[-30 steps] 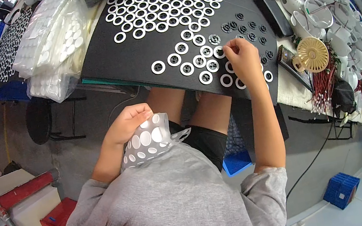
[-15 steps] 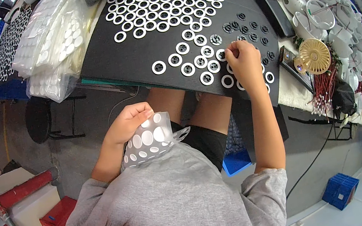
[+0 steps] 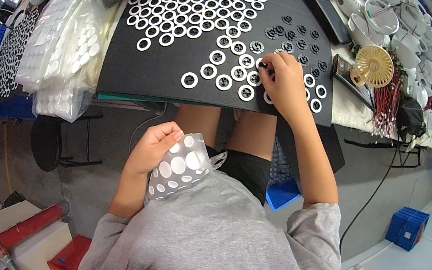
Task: The person sits at a workbench and repeatedly peels white circular stickers from a sheet. They place each sticker onto a black circular component arranged on the table. The person continues this repetitive assembly process throughout the clip.
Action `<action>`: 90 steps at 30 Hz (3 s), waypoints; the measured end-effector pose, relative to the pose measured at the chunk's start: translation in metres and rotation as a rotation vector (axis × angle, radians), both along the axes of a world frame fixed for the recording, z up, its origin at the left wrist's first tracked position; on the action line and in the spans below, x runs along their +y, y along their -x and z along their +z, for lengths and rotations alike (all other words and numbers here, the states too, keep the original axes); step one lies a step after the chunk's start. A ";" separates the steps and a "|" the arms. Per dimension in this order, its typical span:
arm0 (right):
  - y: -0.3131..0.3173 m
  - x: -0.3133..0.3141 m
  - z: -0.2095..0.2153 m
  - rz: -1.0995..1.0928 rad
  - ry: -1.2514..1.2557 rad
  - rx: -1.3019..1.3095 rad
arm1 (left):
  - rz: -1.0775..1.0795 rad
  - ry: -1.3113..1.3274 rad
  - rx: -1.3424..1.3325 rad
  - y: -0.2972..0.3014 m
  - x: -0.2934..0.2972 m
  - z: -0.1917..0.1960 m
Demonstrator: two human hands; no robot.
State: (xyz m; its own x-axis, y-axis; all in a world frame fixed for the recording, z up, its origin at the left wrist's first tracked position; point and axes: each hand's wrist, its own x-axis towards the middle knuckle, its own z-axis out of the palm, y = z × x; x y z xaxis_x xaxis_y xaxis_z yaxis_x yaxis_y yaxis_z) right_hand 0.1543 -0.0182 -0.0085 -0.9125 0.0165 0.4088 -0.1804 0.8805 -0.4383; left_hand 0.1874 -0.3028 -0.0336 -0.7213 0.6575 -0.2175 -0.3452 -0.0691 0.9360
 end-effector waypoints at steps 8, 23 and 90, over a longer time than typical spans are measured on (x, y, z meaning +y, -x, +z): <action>-0.001 -0.002 0.002 0.023 -0.148 0.039 | 0.031 0.195 0.178 -0.005 -0.001 0.009; -0.099 -0.069 0.013 0.358 0.837 -0.482 | 0.183 0.332 0.609 -0.013 0.011 0.026; -0.105 -0.071 0.015 0.602 0.382 -0.177 | -0.684 -0.275 -0.641 0.014 0.029 -0.012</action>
